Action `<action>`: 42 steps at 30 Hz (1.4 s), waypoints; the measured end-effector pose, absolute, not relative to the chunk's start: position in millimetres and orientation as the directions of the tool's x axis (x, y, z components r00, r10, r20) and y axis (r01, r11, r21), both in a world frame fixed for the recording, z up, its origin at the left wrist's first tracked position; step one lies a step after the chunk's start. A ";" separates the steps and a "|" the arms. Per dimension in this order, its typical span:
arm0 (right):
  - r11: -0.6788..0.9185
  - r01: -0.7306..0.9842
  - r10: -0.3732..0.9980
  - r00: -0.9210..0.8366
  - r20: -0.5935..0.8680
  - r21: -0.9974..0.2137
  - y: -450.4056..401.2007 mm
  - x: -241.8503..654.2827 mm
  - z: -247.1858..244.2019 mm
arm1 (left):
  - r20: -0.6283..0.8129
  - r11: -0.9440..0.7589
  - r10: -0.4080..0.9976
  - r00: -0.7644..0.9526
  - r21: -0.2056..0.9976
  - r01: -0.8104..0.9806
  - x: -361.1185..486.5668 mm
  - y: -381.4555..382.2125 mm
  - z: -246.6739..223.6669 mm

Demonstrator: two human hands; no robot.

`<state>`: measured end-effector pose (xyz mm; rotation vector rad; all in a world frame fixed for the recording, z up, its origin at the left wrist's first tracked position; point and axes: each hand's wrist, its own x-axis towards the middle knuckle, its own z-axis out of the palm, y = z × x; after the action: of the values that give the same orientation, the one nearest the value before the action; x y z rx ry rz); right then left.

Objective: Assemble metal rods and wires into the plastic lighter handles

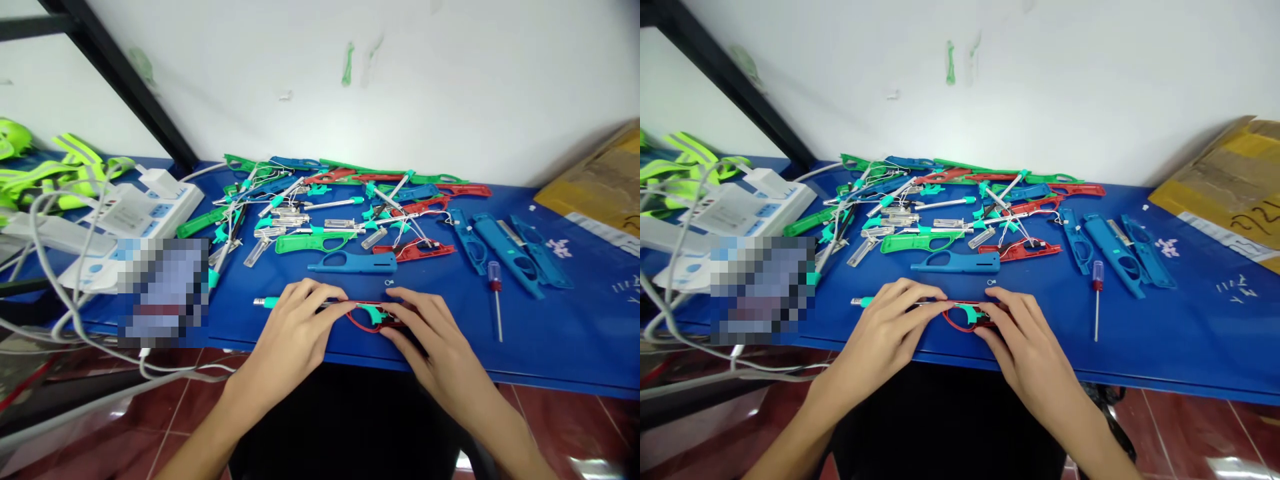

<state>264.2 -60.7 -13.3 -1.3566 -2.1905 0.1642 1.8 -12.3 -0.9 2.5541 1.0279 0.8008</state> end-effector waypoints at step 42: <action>0.599 0.796 0.695 -0.463 0.551 -0.086 -6.6 283.0 23.1 | 0.429 -0.720 0.692 0.581 0.350 0.600 6.2 -17.6 -10.7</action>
<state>283.0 -6.6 23.1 -1.1776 -2.2842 -0.2473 6.2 -17.6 -10.7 2.6417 1.0890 0.8261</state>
